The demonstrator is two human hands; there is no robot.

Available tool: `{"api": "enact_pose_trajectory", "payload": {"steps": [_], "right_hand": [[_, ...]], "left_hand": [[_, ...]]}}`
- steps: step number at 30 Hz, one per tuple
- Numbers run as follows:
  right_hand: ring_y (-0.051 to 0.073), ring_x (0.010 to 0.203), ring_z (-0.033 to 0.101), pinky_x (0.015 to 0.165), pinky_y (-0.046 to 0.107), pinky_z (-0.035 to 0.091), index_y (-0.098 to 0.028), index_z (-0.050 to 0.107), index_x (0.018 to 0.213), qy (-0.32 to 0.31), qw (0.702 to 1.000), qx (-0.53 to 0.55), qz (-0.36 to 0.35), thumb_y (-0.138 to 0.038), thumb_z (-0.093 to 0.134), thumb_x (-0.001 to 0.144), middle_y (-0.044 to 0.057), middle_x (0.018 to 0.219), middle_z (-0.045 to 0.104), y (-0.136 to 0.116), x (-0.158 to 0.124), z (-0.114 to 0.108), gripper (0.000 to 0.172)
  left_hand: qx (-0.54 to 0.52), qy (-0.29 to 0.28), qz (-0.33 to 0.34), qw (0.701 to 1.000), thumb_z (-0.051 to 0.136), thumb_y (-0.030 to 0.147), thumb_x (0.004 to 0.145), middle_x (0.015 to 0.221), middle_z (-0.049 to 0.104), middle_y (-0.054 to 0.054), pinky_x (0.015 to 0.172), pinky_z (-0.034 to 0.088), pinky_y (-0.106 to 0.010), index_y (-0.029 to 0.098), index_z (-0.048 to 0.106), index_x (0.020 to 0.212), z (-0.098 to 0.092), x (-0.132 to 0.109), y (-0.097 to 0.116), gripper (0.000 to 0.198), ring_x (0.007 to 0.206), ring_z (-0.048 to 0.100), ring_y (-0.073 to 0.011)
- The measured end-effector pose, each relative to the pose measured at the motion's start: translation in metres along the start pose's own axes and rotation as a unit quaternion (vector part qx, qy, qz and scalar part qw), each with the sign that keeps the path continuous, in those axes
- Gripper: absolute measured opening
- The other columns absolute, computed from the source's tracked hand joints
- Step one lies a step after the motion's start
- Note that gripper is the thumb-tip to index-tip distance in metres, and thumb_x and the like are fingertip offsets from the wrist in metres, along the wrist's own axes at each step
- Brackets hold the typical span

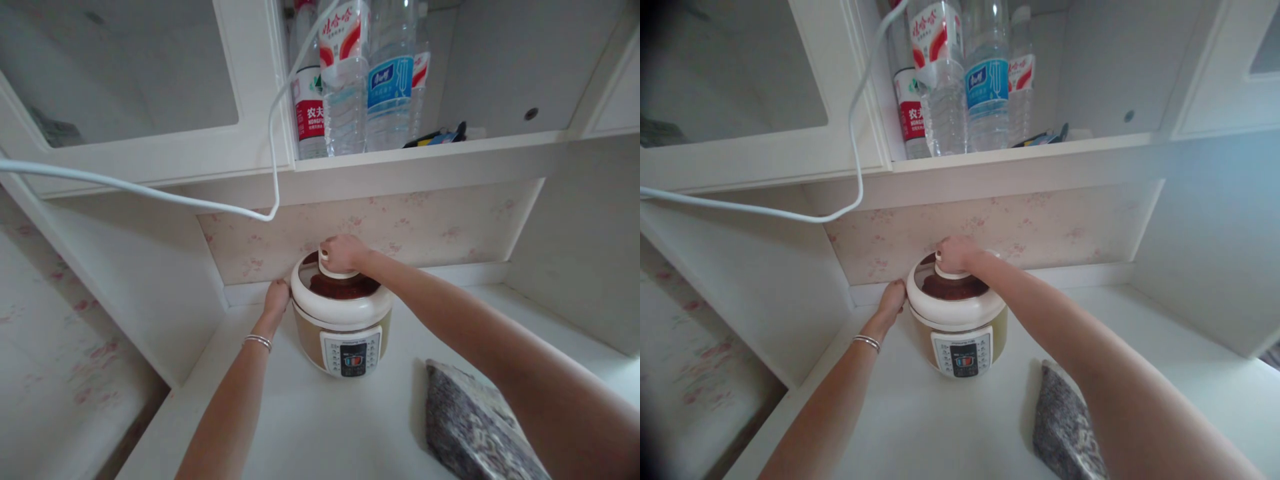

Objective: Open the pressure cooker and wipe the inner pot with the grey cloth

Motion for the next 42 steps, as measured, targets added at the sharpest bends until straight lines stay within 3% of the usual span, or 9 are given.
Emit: {"api": "enact_pose_trajectory", "payload": {"steps": [6,10,17,21,24,28,32,37,42], "right_hand": [[0.031,0.097,0.062,0.078,0.039,0.047,-0.020,0.066,0.110,-0.002,1.000,-0.007,0.019,-0.039,0.040,0.086,0.015,0.111,0.066,0.000,-0.005,0.000,0.040],[0.031,0.099,0.061,0.080,0.041,0.046,-0.023,0.063,0.113,-0.004,1.000,-0.005,0.024,-0.043,0.038,0.088,0.013,0.115,0.064,0.002,-0.006,0.001,0.041],[0.026,0.111,0.053,0.096,0.040,0.036,-0.025,0.057,0.120,0.078,0.993,0.084,0.002,-0.063,0.032,0.089,0.009,0.121,0.059,0.002,-0.011,-0.013,0.056],[0.017,0.109,0.054,0.094,0.028,0.037,-0.018,0.058,0.116,0.208,0.953,0.213,0.050,-0.050,0.016,0.097,0.009,0.116,0.061,0.030,-0.016,-0.027,0.056],[0.017,0.108,0.054,0.091,0.028,0.040,-0.017,0.057,0.119,0.248,0.926,0.252,0.129,-0.044,0.009,0.097,0.011,0.119,0.061,0.065,-0.030,-0.025,0.059],[0.019,0.107,0.057,0.090,0.030,0.042,-0.020,0.059,0.119,0.164,0.936,0.252,0.183,-0.046,0.022,0.096,0.010,0.122,0.061,0.088,-0.052,0.003,0.051],[0.020,0.109,0.059,0.094,0.032,0.040,-0.020,0.061,0.116,0.067,0.957,0.215,0.181,-0.042,0.014,0.098,0.011,0.120,0.063,0.078,-0.065,0.030,0.055],[0.023,0.104,0.061,0.101,0.045,0.033,-0.017,0.052,0.122,0.035,0.988,0.030,0.146,-0.026,0.012,0.098,0.013,0.110,0.068,0.059,-0.054,0.026,0.047],[0.026,0.094,0.064,0.088,0.040,0.043,-0.015,0.044,0.129,0.027,0.991,-0.004,0.128,-0.026,0.016,0.098,0.017,0.103,0.068,0.054,-0.042,0.018,0.044]], "left_hand": [[0.001,0.026,-0.012,1.000,0.025,0.032,0.090,0.087,0.068,-0.015,0.051,0.042,-0.028,0.012,0.061,0.097,0.000,0.003,-0.005,0.041,0.065,0.064,-0.0208],[0.018,0.054,0.014,0.998,0.031,0.030,0.089,0.096,0.068,-0.021,0.075,0.047,-0.036,0.011,0.064,0.094,-0.006,0.004,-0.004,0.039,0.093,0.065,-0.0290],[-0.019,0.116,0.149,0.982,0.034,0.030,0.092,0.133,0.051,-0.016,0.110,0.027,-0.031,0.011,0.055,0.126,-0.021,-0.001,0.035,0.044,0.129,0.042,-0.0213],[-0.085,0.010,0.229,0.970,0.042,0.041,0.090,0.136,0.052,-0.011,0.111,0.025,-0.029,0.013,0.057,0.126,-0.007,-0.003,0.065,0.047,0.128,0.044,-0.0193],[-0.088,-0.079,0.238,0.964,0.052,0.040,0.085,0.137,0.052,-0.009,0.110,0.027,-0.030,0.016,0.059,0.125,0.006,-0.003,0.072,0.047,0.127,0.045,-0.0206],[-0.089,-0.080,0.233,0.965,0.051,0.038,0.085,0.136,0.053,-0.009,0.107,0.029,-0.029,0.016,0.061,0.124,0.004,-0.002,0.072,0.046,0.126,0.047,-0.0203],[-0.080,-0.076,0.224,0.968,0.051,0.037,0.085,0.135,0.054,-0.009,0.105,0.032,-0.028,0.016,0.061,0.124,0.003,-0.001,0.071,0.046,0.124,0.049,-0.0197],[-0.085,-0.077,0.234,0.965,0.050,0.037,0.085,0.136,0.054,-0.008,0.106,0.031,-0.027,0.017,0.060,0.125,0.005,0.000,0.071,0.045,0.125,0.048,-0.0191],[-0.108,-0.078,0.229,0.964,0.052,0.035,0.084,0.135,0.055,-0.008,0.106,0.031,-0.030,0.018,0.062,0.122,0.005,0.008,0.065,0.043,0.124,0.049,-0.0194]]}}
Point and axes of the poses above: each hand's wrist, its own x-axis towards the middle knuckle, its own z-axis out of the palm, y = z × x, the point moved 8 cm from there along x, towards the middle knuckle
